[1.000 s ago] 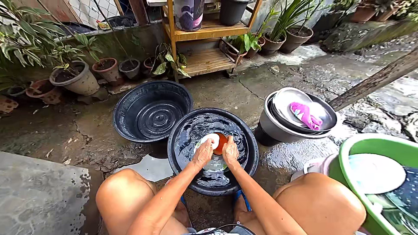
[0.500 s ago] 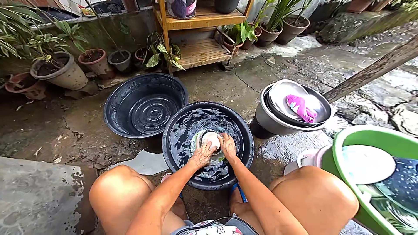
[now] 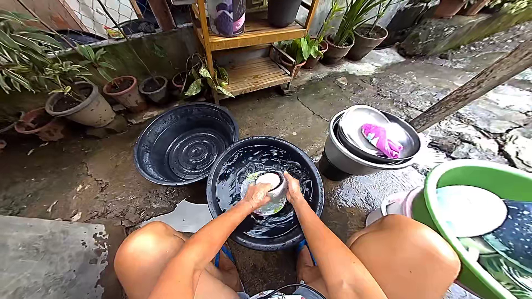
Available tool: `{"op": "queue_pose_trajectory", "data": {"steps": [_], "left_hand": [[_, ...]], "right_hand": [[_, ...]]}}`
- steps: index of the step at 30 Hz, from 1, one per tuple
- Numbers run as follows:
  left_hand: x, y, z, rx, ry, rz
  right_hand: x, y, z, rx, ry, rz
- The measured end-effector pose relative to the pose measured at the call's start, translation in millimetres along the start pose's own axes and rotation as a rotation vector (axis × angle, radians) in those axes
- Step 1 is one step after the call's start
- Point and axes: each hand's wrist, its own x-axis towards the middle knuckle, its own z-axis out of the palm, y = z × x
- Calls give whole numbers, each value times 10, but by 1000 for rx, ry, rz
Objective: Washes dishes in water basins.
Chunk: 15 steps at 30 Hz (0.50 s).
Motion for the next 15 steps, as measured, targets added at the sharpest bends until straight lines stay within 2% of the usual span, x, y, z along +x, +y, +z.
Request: {"op": "queue_pose_trajectory", "data": {"steps": [2,5,7,12,15], "left_hand": [[54,-33,-59,-396,65,-134],[-27,-42,-94,-1075,202,-248],[-116,25,-209,-1333,221,-306],[-279,87,-381,-1661,253,-273],[-374,100,-498,-1670,257,-243]], "right_hand": [[-44,-94,-48,118,-14,32],[-66,-166,-43,-24,-34,-73],[-130,-304,31,-98,-50,-96],[-253,-782,205,-20,-298,6],[-259,-857,220,-22,-432,124]]}}
